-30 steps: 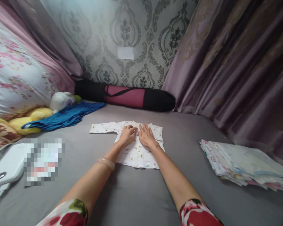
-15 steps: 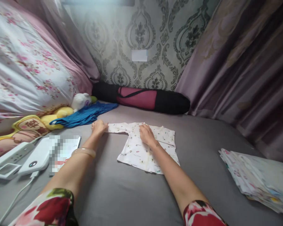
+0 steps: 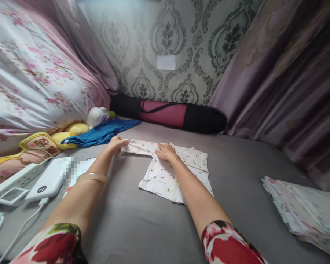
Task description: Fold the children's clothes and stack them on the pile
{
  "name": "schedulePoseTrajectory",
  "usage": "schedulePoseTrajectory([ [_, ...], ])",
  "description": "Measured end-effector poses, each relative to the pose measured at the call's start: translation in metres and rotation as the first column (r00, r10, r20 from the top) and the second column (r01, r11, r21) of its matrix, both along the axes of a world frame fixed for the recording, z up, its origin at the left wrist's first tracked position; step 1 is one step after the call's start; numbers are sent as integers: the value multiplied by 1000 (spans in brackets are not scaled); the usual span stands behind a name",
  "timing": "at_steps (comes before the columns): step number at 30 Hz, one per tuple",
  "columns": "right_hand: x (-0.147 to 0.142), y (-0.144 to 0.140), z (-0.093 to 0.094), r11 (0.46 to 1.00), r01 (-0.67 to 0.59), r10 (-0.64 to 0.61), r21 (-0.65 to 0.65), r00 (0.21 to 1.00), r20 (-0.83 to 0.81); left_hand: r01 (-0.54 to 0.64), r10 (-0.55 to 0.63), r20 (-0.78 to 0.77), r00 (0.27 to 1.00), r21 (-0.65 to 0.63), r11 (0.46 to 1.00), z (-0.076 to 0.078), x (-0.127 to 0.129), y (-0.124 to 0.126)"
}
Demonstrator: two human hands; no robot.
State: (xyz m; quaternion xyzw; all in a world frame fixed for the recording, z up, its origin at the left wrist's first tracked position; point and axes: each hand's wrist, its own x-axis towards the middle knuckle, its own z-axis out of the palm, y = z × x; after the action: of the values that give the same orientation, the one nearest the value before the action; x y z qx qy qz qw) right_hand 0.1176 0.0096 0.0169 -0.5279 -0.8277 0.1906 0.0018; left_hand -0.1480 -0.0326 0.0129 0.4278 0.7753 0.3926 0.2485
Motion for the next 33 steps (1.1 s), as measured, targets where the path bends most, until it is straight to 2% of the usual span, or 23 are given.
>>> schedulePoseTrajectory([
  [4, -7, 1, 9, 998, 0, 5, -67, 997, 79, -33, 28, 64, 998, 79, 996, 20, 12, -6],
  [7, -12, 5, 15, 991, 5, 14, -134, 990, 139, 12, -24, 67, 997, 175, 985, 35, 21, -9],
  [11, -15, 7, 23, 980, 23, 13, -200, 984, 177, 109, -93, -83, 992, 204, 973, 53, 33, -10],
  [16, -18, 4, 25, 980, 43, -10, -194, 985, 171, 105, -49, -306, 951, 171, 980, 74, 56, -5],
  [20, -14, 6, 18, 990, 37, -25, -138, 996, 91, 125, -69, -387, 919, 121, 985, 86, 81, 1],
  [22, -5, 9, 14, 992, 32, -43, -126, 996, -79, 145, -93, -405, 910, 102, 984, 90, 90, 4],
  [24, 9, 10, 13, 979, 82, -148, -188, 917, -371, 160, -111, -410, 905, 88, 983, 92, 99, 8],
  [26, 29, 8, 13, 943, 145, -301, -299, 754, -584, 185, -137, -404, 905, 81, 979, 92, 107, 14],
  [28, 51, 3, 15, 890, 166, -429, -425, 623, -654, 217, -167, -393, 904, 87, 972, 92, 119, 19],
  [30, 72, -3, 17, 816, 120, -540, -565, 508, -672, 246, -192, -374, 907, 103, 964, 91, 136, 22],
  [33, 93, -9, 18, 642, -5, -734, -767, 283, -617, 263, -206, -324, 924, 143, 954, 87, 167, 22],
])
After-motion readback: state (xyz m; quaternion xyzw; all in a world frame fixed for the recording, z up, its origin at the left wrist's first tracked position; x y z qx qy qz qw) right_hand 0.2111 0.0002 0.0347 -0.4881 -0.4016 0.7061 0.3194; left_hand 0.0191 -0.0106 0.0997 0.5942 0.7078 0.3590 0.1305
